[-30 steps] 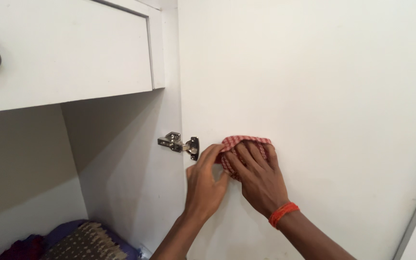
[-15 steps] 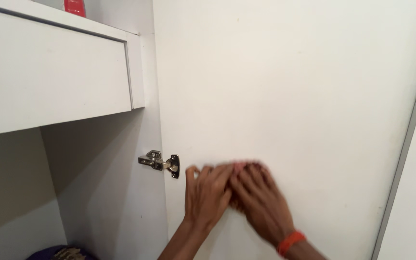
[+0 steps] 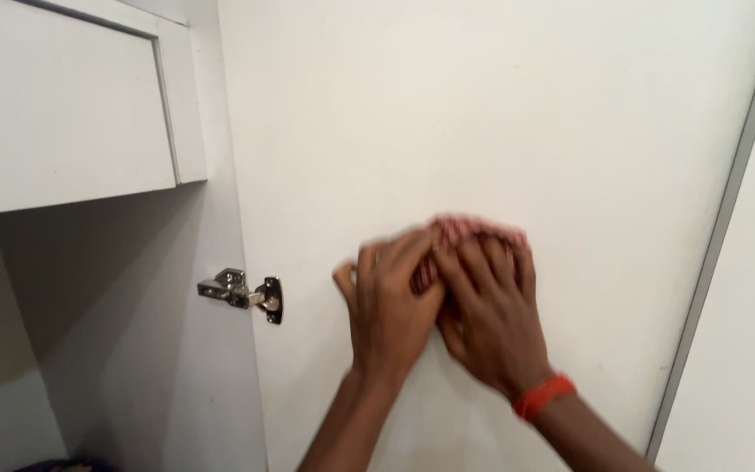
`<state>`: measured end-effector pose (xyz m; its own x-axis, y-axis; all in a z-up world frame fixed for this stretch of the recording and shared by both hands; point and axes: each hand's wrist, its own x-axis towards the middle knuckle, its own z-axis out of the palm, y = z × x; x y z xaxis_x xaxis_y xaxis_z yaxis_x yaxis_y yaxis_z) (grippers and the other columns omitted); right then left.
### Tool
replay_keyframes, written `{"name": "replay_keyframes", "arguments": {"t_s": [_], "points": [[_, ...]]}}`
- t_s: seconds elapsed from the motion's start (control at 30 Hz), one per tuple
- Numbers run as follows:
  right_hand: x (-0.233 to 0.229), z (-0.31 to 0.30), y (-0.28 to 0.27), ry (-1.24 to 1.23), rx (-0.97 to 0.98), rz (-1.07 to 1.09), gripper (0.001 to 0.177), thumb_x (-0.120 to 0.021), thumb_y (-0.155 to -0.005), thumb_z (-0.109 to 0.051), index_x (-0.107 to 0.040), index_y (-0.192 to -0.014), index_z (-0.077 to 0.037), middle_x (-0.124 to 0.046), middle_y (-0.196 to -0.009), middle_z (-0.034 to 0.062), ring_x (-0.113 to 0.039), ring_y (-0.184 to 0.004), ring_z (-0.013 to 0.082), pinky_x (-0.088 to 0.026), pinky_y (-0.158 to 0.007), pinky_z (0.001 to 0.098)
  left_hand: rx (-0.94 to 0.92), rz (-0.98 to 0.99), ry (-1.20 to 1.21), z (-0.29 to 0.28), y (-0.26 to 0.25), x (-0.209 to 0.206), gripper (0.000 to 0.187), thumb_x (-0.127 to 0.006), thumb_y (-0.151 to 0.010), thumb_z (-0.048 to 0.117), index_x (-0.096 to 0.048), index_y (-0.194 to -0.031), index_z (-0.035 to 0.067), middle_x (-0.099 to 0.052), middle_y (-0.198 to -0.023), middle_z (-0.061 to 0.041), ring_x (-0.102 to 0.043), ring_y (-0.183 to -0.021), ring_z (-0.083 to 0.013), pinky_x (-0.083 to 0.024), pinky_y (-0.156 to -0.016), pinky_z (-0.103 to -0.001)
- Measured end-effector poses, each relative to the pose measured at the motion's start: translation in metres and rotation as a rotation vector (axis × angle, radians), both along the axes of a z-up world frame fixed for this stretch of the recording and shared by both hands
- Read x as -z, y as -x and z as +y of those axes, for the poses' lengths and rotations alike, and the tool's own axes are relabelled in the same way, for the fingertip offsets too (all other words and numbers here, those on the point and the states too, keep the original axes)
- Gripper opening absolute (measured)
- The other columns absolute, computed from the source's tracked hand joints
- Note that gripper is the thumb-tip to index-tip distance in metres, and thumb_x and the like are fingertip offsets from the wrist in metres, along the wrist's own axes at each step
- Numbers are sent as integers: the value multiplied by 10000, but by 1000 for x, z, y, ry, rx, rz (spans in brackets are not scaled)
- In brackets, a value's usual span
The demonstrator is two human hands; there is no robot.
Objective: The person wipes the exterior of a white cabinet door with a red and white checkered cloth. They systematically clean the surface, moving from the bottom edge upwards and across the door, focusing on removing visible stains and smudges.
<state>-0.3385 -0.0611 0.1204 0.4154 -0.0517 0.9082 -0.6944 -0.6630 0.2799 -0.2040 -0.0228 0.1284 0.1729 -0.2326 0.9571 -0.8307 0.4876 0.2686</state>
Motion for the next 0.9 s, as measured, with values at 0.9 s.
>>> {"name": "replay_keyframes", "arguments": {"t_s": [0.9], "points": [[-46, -2, 69, 79, 196, -173, 787, -692, -872, -465, -403, -1497, -85, -383, -1513, 187, -276, -1446, 416, -144, -1171, 623, -43, -122, 114, -27, 99, -75, 150, -686, -861, 96, -749, -994, 128, -713, -917, 0, -580, -937, -222, -316, -941, -462]]}}
